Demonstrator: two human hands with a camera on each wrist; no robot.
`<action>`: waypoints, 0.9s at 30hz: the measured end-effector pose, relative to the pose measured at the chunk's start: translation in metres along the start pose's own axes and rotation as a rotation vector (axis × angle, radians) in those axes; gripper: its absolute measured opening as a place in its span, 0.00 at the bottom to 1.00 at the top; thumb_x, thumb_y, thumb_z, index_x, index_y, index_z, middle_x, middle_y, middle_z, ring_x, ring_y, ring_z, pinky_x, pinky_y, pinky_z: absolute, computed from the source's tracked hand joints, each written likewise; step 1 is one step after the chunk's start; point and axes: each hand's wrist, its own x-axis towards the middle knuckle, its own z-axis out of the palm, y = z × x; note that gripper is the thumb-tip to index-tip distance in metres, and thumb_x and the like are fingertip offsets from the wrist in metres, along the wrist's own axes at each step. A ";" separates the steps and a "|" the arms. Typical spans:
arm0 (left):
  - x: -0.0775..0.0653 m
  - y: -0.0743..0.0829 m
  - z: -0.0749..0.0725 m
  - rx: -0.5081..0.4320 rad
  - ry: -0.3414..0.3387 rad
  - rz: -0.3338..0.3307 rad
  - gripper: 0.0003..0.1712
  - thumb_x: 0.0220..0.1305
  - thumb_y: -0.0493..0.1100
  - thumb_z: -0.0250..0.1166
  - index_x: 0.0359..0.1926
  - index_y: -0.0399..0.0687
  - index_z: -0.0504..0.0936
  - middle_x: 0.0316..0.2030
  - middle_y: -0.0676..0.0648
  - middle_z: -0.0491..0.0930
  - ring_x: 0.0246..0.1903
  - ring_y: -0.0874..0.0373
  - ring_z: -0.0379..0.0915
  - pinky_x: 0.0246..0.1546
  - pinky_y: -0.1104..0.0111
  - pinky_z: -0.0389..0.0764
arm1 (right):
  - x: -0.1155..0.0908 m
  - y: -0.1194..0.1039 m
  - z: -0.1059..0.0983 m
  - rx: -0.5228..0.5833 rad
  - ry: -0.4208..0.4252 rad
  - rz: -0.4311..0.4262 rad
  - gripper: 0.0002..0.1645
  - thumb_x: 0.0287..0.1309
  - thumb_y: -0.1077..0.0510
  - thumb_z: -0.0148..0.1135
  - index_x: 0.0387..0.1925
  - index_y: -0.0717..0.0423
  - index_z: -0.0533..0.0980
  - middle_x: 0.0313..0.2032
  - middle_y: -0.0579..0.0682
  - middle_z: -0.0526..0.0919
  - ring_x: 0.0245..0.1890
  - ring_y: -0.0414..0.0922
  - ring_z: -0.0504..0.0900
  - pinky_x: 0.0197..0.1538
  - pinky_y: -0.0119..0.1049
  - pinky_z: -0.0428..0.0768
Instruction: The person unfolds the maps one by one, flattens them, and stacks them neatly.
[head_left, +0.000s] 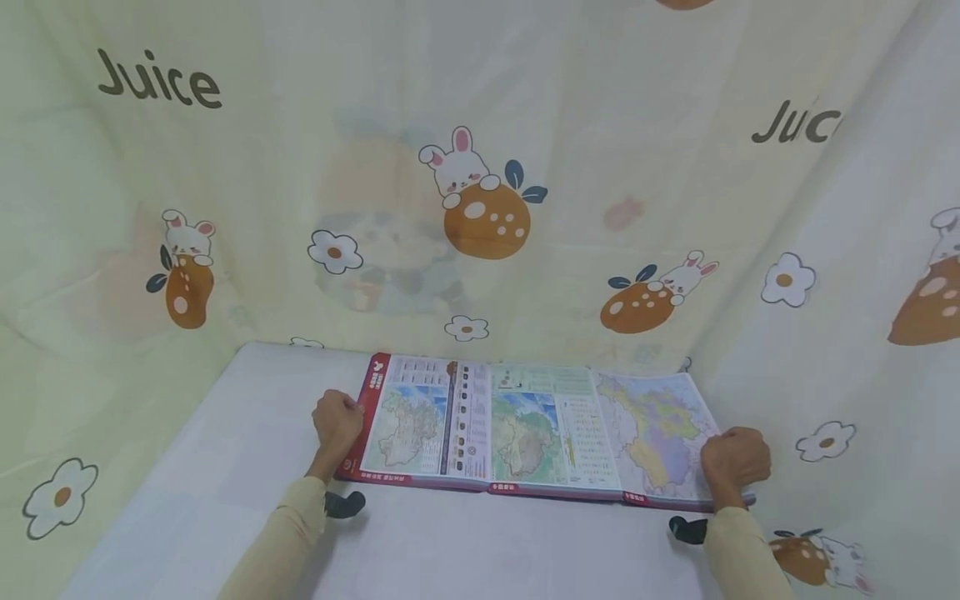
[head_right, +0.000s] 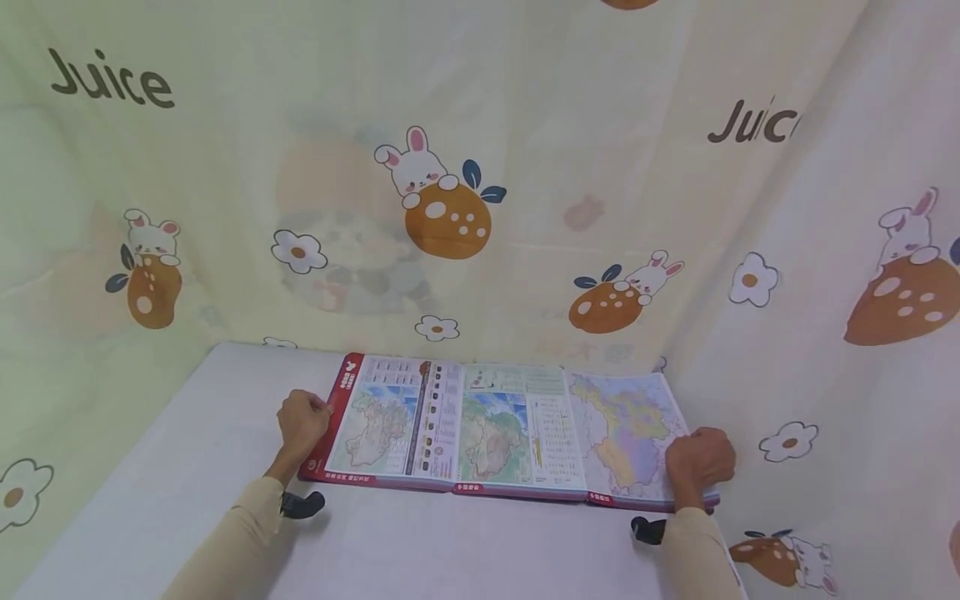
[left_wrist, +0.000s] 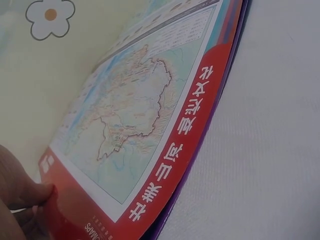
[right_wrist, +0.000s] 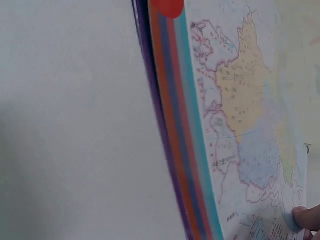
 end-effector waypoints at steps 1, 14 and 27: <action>0.000 0.000 -0.001 -0.002 0.001 0.000 0.09 0.64 0.37 0.66 0.37 0.32 0.83 0.35 0.32 0.85 0.34 0.41 0.82 0.37 0.53 0.82 | 0.000 0.000 0.000 0.011 -0.004 0.003 0.15 0.60 0.67 0.49 0.37 0.73 0.81 0.37 0.71 0.84 0.34 0.60 0.75 0.31 0.43 0.59; -0.001 -0.005 0.001 -0.001 0.011 -0.008 0.07 0.64 0.37 0.67 0.35 0.35 0.84 0.32 0.34 0.86 0.31 0.45 0.81 0.33 0.59 0.79 | 0.001 0.013 0.008 -0.014 -0.036 0.033 0.16 0.59 0.66 0.47 0.36 0.72 0.81 0.33 0.69 0.83 0.34 0.58 0.74 0.32 0.42 0.60; -0.002 -0.007 0.005 0.002 0.036 -0.033 0.08 0.65 0.40 0.66 0.34 0.37 0.82 0.32 0.36 0.84 0.34 0.43 0.81 0.35 0.58 0.78 | -0.005 0.022 0.018 0.010 -0.018 0.072 0.24 0.62 0.63 0.47 0.56 0.68 0.77 0.56 0.72 0.78 0.52 0.68 0.73 0.52 0.61 0.68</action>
